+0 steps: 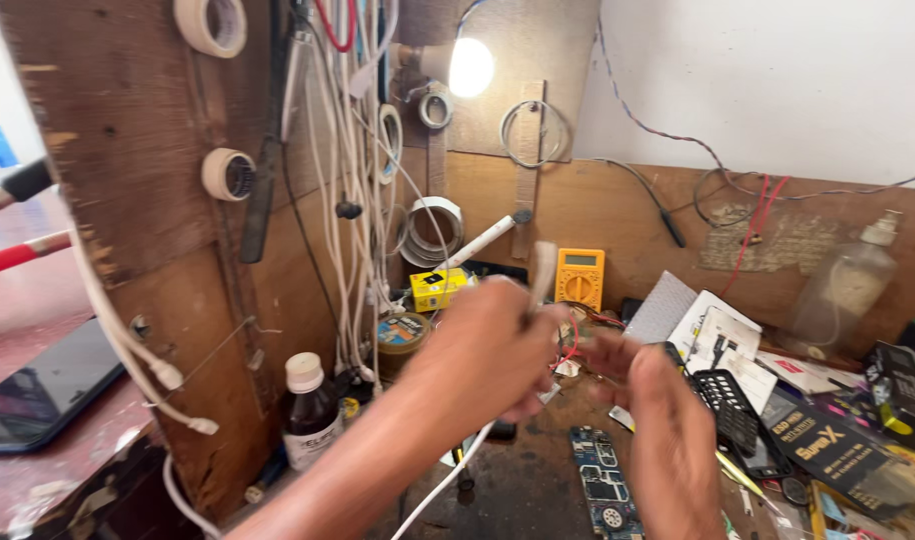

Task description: The person handles a small electronic circuit board, connecting a white USB cable to its port and observing the display. They then use a multimeter with red and black probes to test various points on the board, checking electrical readings on the multimeter's screen.

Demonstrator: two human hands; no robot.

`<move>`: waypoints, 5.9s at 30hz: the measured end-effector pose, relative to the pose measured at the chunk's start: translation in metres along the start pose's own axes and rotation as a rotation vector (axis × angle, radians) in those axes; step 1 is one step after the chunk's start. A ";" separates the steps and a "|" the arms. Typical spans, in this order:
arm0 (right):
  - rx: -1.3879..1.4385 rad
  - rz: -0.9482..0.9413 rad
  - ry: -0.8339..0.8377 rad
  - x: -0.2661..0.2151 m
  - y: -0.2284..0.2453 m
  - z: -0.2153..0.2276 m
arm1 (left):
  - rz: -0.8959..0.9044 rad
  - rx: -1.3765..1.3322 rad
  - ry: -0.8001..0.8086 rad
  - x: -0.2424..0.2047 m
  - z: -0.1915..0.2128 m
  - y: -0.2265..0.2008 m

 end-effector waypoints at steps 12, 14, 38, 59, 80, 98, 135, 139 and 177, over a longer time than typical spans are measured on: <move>0.142 -0.447 -0.100 0.024 -0.055 0.047 | -0.211 0.164 0.103 0.062 -0.115 0.032; 0.065 -0.464 -0.131 0.012 -0.073 0.057 | -0.070 0.072 0.234 0.062 -0.116 0.042; -0.066 -0.491 -0.288 -0.029 -0.109 0.064 | 0.252 0.626 0.117 0.072 -0.147 0.082; 0.547 -0.658 -0.311 -0.031 -0.141 0.078 | 0.236 -0.035 -0.043 0.129 -0.140 0.123; 0.532 -0.943 -0.108 -0.040 -0.137 0.068 | 0.337 -0.339 0.554 0.098 -0.068 0.116; 0.656 -1.110 -0.166 -0.031 -0.123 0.067 | -0.065 -0.862 0.301 0.073 -0.127 0.127; 0.121 -0.580 -0.014 -0.005 -0.151 0.034 | 0.196 -1.248 0.133 0.101 -0.159 0.166; 0.033 -0.520 -0.053 -0.006 -0.150 0.038 | 0.224 -1.155 0.095 0.102 -0.161 0.168; -0.897 0.017 0.960 0.098 -0.159 -0.144 | 0.187 -1.129 0.047 0.134 -0.178 0.207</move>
Point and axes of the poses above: each hand's wrist, its own x-axis towards the middle knuckle, its own z-axis out of the back of the hand, y = z × x, the point moved 1 cm from there along x, towards the middle knuckle, and after that the axes turned 12 degrees about z, right-handed, at the moved point
